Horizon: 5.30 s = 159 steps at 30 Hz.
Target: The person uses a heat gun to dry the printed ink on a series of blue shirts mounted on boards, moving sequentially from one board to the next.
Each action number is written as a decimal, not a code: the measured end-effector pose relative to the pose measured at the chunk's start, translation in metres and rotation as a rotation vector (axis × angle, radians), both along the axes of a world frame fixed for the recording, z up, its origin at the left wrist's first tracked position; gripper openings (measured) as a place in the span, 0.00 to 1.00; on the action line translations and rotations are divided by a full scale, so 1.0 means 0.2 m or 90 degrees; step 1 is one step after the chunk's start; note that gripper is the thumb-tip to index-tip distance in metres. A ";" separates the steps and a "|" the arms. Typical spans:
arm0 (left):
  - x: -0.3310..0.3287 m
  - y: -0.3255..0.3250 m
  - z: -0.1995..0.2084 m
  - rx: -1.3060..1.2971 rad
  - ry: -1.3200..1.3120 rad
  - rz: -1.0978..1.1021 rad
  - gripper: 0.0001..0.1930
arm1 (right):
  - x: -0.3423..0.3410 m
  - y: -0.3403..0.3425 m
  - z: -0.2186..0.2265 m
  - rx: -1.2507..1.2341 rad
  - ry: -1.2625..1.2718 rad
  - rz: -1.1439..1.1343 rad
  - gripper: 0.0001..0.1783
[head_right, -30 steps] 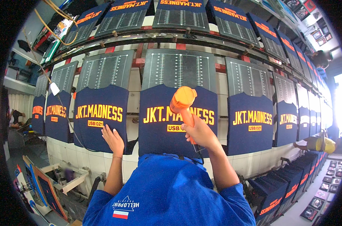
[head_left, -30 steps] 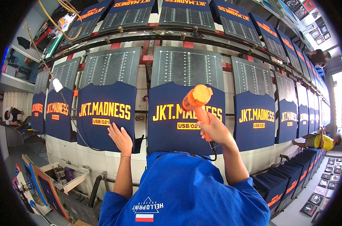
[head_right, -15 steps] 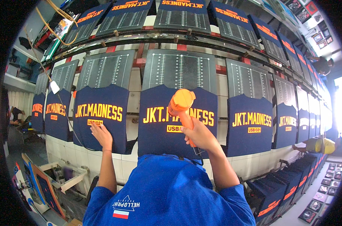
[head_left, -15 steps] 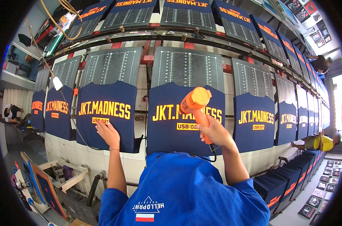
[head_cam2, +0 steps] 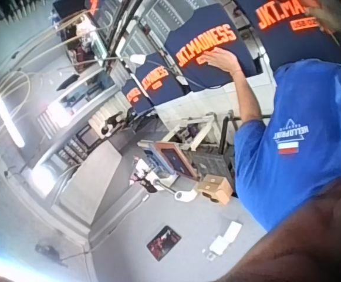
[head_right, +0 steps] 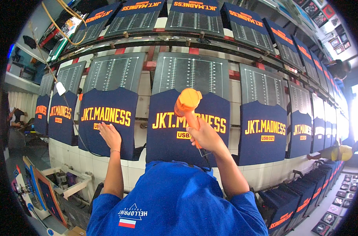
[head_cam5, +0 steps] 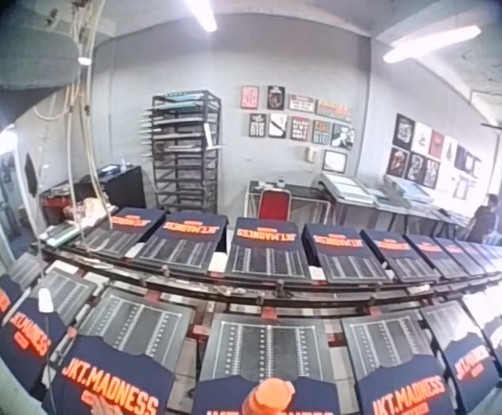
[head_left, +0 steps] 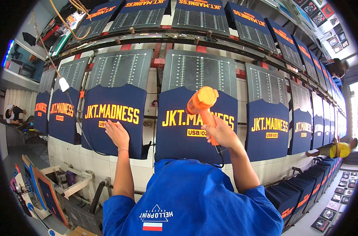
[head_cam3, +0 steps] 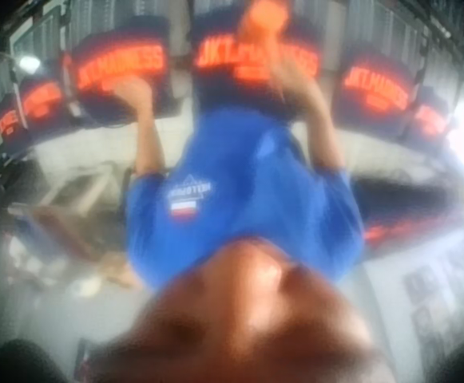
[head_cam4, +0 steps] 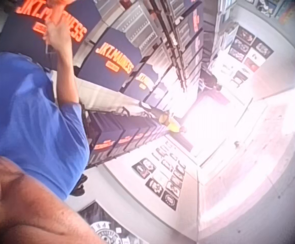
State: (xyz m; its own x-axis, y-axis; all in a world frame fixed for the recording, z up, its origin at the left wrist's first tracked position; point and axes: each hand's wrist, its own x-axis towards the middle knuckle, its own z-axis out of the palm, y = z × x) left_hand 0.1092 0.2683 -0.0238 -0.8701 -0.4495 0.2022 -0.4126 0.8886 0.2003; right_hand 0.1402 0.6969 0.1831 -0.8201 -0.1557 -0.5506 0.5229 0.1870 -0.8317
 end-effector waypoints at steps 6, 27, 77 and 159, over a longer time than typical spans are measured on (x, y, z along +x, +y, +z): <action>0.06 0.10 0.01 0.012 -0.017 -0.054 0.29 | -0.03 -0.01 -0.03 -0.028 0.020 -0.016 0.16; -0.08 -0.21 0.00 -0.011 -0.038 0.112 0.33 | 0.16 -0.02 0.06 0.042 -0.105 0.030 0.18; -0.11 -0.22 0.00 -0.032 -0.074 -0.233 0.32 | 0.25 -0.25 0.12 0.025 -0.062 -0.111 0.14; -0.10 -0.22 0.01 0.004 -0.038 0.043 0.32 | -0.01 -0.21 0.06 -0.015 -0.031 0.025 0.18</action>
State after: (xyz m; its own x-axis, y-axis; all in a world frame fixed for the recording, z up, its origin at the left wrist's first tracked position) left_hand 0.0886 0.2245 -0.0216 -0.8478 -0.5092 0.1483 -0.4834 0.8569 0.1789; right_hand 0.1377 0.6553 0.1949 -0.7850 -0.2006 -0.5861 0.5561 0.1890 -0.8094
